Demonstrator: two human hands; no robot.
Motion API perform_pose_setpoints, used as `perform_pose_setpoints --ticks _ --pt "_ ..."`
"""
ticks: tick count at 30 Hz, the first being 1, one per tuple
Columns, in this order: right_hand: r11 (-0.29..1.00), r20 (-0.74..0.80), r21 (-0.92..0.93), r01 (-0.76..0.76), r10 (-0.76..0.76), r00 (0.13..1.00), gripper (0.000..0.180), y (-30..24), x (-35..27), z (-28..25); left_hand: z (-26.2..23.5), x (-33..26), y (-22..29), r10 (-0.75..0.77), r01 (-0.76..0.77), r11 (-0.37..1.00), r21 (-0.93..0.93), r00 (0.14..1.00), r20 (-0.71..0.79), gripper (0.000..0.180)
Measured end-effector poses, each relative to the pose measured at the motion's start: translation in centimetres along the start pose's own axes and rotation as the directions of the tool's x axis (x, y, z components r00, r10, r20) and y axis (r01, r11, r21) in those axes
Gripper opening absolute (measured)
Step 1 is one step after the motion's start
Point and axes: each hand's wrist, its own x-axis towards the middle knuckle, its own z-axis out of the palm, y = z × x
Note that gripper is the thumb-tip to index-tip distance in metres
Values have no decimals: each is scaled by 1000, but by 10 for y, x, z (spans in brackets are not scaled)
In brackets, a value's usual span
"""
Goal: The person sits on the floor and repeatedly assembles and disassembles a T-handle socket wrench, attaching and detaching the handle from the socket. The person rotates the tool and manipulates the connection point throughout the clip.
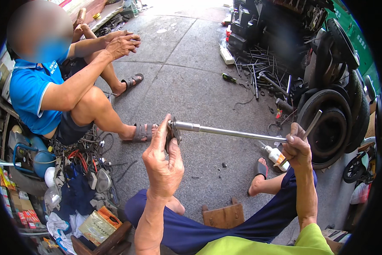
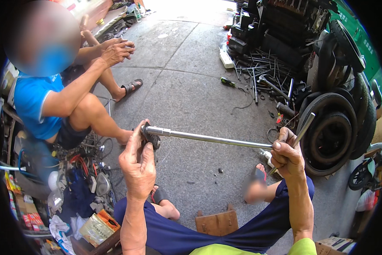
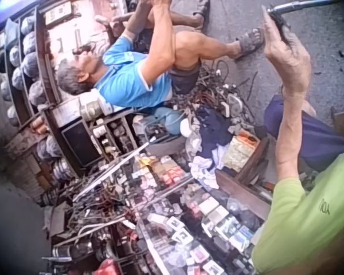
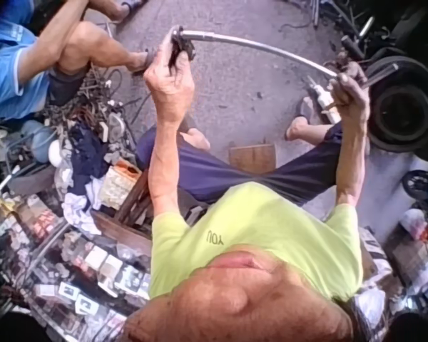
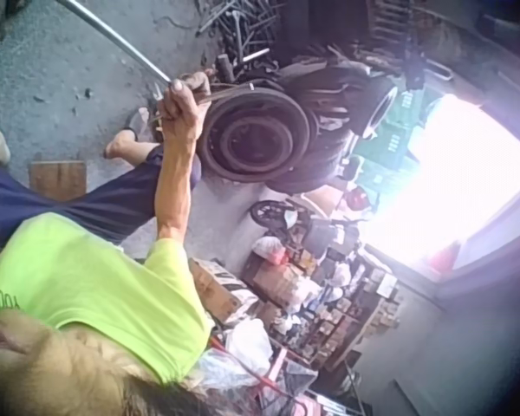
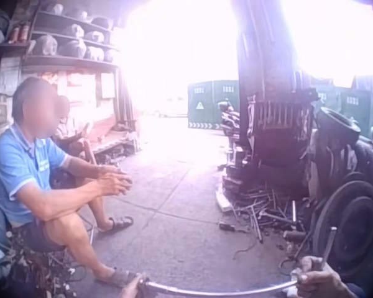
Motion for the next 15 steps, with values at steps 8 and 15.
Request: perform_pose_setpoints --ticks 8,15 --pt "998 30 55 9 -11 999 27 1 -2 -6 -8 4 -2 -77 77 989 -124 997 3 43" --pt "990 149 142 12 -34 988 24 -2 0 -17 -8 10 2 107 -106 987 118 994 2 52"
